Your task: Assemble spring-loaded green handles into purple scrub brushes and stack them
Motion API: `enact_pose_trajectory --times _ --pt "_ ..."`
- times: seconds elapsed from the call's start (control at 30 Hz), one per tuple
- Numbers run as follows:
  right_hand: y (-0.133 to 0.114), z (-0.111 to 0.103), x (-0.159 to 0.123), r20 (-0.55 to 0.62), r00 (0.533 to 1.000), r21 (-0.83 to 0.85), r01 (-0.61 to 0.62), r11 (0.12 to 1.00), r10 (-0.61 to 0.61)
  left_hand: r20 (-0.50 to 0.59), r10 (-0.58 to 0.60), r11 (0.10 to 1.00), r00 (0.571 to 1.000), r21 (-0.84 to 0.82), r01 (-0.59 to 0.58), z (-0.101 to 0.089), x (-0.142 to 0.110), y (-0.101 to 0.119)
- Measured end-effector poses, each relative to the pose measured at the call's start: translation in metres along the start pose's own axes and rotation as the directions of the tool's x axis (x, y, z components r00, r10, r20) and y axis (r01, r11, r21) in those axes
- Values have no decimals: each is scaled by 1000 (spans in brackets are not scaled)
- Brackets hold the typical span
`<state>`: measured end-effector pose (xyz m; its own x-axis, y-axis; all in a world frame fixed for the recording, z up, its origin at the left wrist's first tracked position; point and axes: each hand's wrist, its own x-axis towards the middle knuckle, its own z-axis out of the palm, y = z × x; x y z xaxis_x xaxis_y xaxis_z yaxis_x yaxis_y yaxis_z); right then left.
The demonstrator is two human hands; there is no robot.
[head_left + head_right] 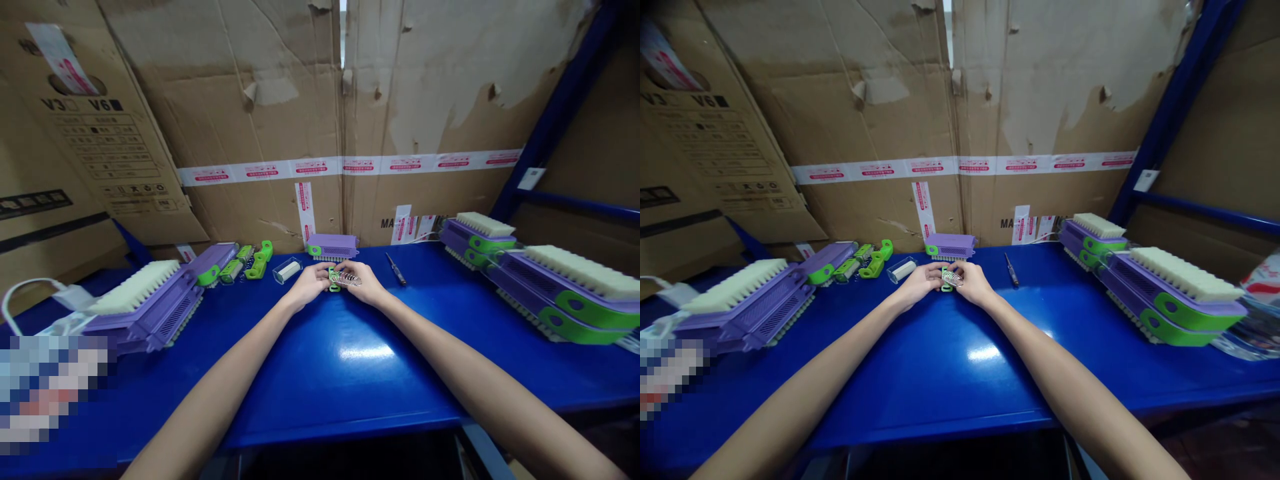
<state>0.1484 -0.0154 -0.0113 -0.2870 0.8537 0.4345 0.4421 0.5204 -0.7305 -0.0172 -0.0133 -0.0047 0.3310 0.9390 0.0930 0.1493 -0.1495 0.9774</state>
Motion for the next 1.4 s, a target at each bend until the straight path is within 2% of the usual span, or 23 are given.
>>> enact_pose_trajectory --times 0.1,0.23,0.37,0.5,0.63,0.77,0.93,1.03,1.17,1.4 --pt "2 0 1 -8 1000 -6 -14 1000 14 13 -7 999 1000 -40 8 -2 1 -3" --pt "6 2 2 -23 999 66 -48 997 49 89 24 998 996 -66 -18 -2 1 -6" --pt "11 2 2 0 999 151 -35 988 35 105 60 992 993 106 -71 -1 0 -7" --pt "12 1 1 25 1000 206 13 978 -19 71 119 939 990 315 -135 -5 -3 -6" --pt "15 0 0 28 988 123 145 982 -149 60 248 807 967 540 -241 -9 -4 -9" --pt "17 -1 0 7 957 32 289 957 -289 74 351 639 933 709 -297 -8 -5 -11" --pt "14 2 1 -61 965 -5 256 967 -256 84 455 434 886 849 -303 -5 -8 -10" --pt "11 3 2 -85 968 -13 237 971 -237 85 504 365 859 881 -302 -4 -10 -9" --pt "4 3 2 -138 975 -13 173 985 -173 62 536 356 842 888 -291 -1 -10 -8" --pt "-4 6 1 -190 976 1 112 994 -109 2 522 380 853 894 -235 6 -11 -7"
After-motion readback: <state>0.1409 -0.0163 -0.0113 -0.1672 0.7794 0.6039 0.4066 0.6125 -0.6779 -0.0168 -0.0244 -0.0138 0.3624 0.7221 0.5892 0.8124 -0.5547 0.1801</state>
